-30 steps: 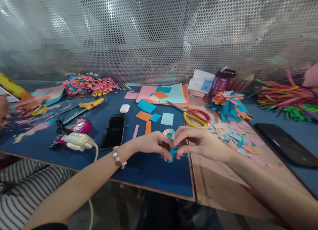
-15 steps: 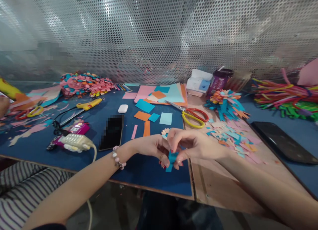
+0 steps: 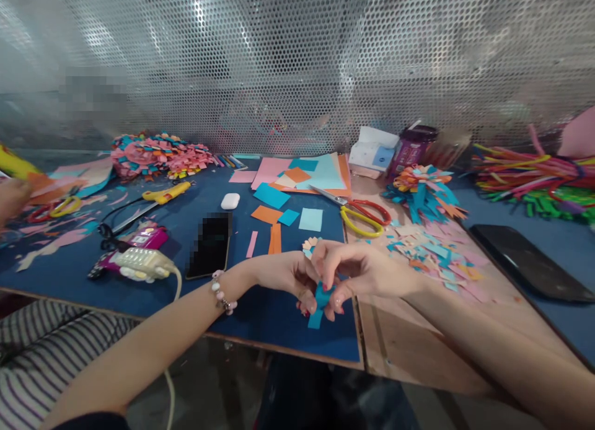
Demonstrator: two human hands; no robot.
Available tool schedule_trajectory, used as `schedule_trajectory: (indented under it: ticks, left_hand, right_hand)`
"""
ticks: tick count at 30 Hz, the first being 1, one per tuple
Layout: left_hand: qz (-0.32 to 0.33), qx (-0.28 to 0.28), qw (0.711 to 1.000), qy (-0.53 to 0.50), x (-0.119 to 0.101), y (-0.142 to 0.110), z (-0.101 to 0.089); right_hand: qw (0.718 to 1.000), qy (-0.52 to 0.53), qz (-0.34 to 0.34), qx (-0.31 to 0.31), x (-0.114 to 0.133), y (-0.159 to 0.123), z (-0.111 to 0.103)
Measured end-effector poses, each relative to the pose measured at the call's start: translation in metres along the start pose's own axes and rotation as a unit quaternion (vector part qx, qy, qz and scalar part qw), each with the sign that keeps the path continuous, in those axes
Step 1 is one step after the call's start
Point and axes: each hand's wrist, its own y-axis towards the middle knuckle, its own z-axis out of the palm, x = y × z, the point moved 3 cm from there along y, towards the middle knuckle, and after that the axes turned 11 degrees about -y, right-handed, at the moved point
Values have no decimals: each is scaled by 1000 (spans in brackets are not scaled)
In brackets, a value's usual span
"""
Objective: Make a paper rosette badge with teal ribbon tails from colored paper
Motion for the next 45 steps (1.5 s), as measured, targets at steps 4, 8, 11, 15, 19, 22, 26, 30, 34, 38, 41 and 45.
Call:
schedule_trajectory:
  ticks: [4,8,11,15,19,22,26,30,34,38,41,45]
  left_hand:
    - [-7,0,1000,-3,2,1,-2]
    - [9,5,1000,-6,4,1,-4]
    - [27,0,1000,-2,4,0,-5]
    - [39,0,999,15,2,-1,-5]
    - [33,1,999,12,1,-1,-4]
    - [29,-2,999,17,1,-1,-3]
    - [31,-9,999,17,0,-1,-3]
    - [33,-9,999,-2,-2,-1,-1]
    - [39,-24,999,1,-2,-3,-2]
    - [38,-62,997,26,0,-3,-6]
    - [42,-65,997,26,-1,-3,-6]
    - [44,-63,997,18,0,-3,-6]
  right_hand:
    - [1000,-22,10,-9,0,-1,-1]
    - [1000,-5,14,-13,-1,-2,1]
    - [1000,17,5,-16,-2,-3,1]
    - [999,-15,-8,-40,0,-3,-1]
    - [998,-24,-11,-57,1,-3,-2]
    - [999,6,-9,-44,-1,-3,1]
    - [999,14,-11,-38,-2,-3,1]
    - [997,-36,-13,-71,-1,-7,-6]
    - [988,-123,34,-88,-3,-12,-5]
    - [976,-172,82,-102,0,-12,7]
    - [964,-216,82,-131,7,-9,14]
    - [959,-236,84,-134,10,-8,15]
